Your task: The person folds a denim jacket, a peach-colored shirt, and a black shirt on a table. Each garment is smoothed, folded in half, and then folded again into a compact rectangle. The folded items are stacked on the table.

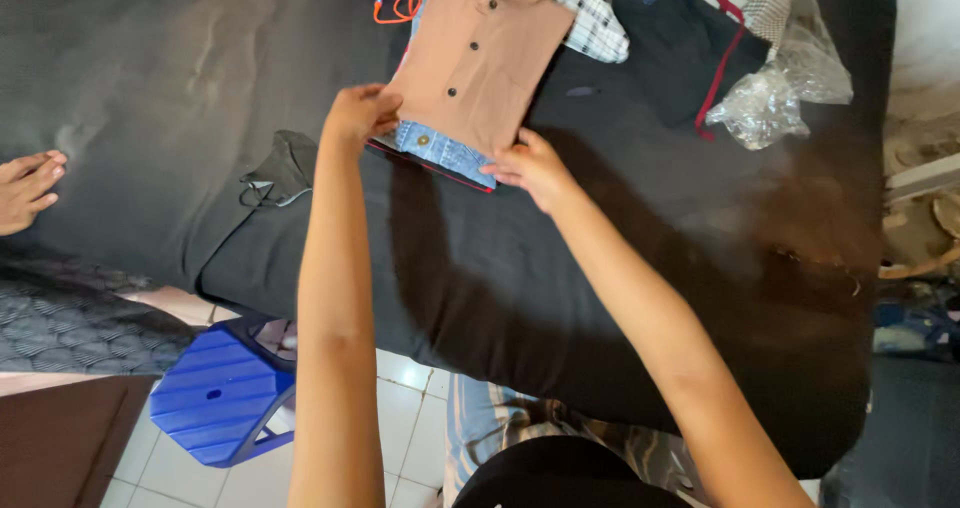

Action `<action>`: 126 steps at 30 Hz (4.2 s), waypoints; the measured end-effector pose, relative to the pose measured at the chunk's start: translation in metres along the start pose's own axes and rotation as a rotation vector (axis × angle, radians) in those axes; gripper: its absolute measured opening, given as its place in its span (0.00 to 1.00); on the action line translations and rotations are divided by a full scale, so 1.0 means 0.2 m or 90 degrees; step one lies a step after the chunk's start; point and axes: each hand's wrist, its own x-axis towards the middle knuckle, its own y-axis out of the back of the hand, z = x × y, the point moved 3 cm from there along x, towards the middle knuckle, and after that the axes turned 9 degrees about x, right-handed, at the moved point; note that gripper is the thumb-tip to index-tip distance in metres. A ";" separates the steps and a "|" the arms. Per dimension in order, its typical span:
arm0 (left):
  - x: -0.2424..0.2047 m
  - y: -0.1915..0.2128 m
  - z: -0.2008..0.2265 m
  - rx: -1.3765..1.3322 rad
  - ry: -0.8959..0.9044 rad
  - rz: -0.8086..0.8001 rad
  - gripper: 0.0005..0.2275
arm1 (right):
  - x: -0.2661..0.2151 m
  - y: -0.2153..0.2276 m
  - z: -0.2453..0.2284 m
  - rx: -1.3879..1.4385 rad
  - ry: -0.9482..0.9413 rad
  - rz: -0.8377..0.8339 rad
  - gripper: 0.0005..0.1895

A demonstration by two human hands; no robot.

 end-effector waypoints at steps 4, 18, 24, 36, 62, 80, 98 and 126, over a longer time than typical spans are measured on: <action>0.01 0.07 -0.16 -0.087 -0.113 0.060 0.22 | 0.01 0.03 0.12 -0.011 0.075 0.068 0.33; -0.36 -0.02 -0.14 0.342 -0.300 0.438 0.20 | -0.21 -0.17 0.20 -0.391 0.267 0.129 0.16; -0.49 -0.47 -0.04 0.674 -0.479 0.382 0.27 | -0.23 -0.27 0.15 -0.885 0.441 0.194 0.31; -0.41 -0.53 -0.16 0.716 -0.426 0.346 0.35 | -0.11 -0.12 0.24 -0.853 0.291 0.021 0.39; -0.77 -1.62 -0.27 0.769 -0.495 0.151 0.28 | -0.43 0.93 -0.04 -0.848 0.285 0.337 0.38; -0.77 -1.61 -0.18 0.701 -0.447 0.121 0.27 | 0.61 0.97 -0.59 -0.956 0.474 0.341 0.39; -0.75 -1.61 -0.19 0.692 -0.464 0.138 0.26 | 0.60 0.98 -0.38 -1.364 0.426 0.636 0.04; -1.45 -1.27 -0.33 0.243 -0.500 0.008 0.35 | -1.54 0.32 0.32 -0.531 0.170 0.213 0.12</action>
